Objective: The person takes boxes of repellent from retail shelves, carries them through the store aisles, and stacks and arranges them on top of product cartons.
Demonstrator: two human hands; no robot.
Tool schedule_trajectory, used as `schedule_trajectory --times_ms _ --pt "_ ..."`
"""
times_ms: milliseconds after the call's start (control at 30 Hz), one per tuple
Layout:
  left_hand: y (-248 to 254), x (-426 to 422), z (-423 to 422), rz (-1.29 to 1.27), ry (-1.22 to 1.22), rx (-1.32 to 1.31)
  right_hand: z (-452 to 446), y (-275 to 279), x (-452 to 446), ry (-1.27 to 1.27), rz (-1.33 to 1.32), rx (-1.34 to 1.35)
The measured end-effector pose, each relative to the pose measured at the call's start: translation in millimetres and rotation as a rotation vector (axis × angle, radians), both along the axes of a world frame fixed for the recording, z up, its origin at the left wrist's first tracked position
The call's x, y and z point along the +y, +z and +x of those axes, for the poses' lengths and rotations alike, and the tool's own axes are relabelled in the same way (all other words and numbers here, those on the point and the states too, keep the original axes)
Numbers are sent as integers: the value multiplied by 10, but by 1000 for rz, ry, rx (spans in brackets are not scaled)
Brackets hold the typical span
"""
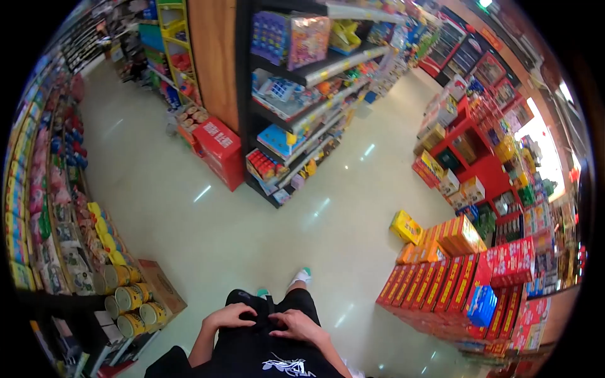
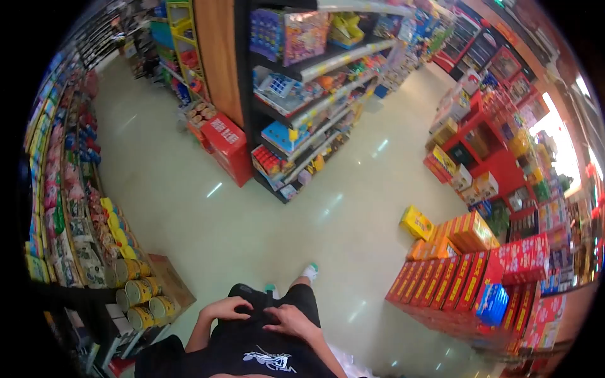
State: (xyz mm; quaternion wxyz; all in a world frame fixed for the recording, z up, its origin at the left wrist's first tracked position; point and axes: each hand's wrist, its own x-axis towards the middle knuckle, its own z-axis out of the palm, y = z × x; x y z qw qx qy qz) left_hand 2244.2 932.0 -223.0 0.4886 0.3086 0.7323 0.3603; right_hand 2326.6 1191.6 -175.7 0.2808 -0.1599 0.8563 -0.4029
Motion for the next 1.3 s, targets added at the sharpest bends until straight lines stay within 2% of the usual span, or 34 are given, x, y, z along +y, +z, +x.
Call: schedule_trajectory --times_ms 67,100,200,233,333,433,467,533,567,700,833,933,967,1100,1233,1300 --pt "-45 -150 30 -102 132 -26 -100 -110 -61 115 -33 100" --pt "57 -189 27 -197 153 28 -161 -147 -97 181 -17 97" --pt "-141 -350 36 -249 200 19 -358 -232 -185 289 -7 61" --pt "-153 -357 1 -149 258 22 -467 -270 -192 296 -5 66" --pt "-339 -367 -174 -172 338 -83 -742 -321 -261 311 -20 35" --pt "-423 -389 -370 -233 424 38 -1138 -339 -282 266 -74 18" --pt "-445 -419 -486 -252 431 86 -1253 -310 -299 278 -4 7" --pt "-435 -410 -708 -235 488 300 -1490 -165 -404 283 117 -7" --pt "-423 -406 -847 -226 506 409 -1618 -233 -414 292 99 68" --pt "-62 -266 -1579 -191 301 66 -2198 -200 -442 146 -194 151" --pt "270 -252 -1943 -39 278 2 -2716 -158 -602 129 -434 283" --pt "417 -291 -1996 111 630 -196 -3116 -286 -592 328 -347 267" --pt "525 -277 -2008 88 639 -192 -3231 -435 -566 403 -306 108" --pt "708 -207 -2284 -158 329 -130 -3636 -555 -487 415 -173 -42" --pt "484 -306 -2416 -50 623 -76 -3799 -743 -434 269 -301 82" --pt "419 -477 -2557 67 635 -41 -3877 -756 -426 191 -339 108"
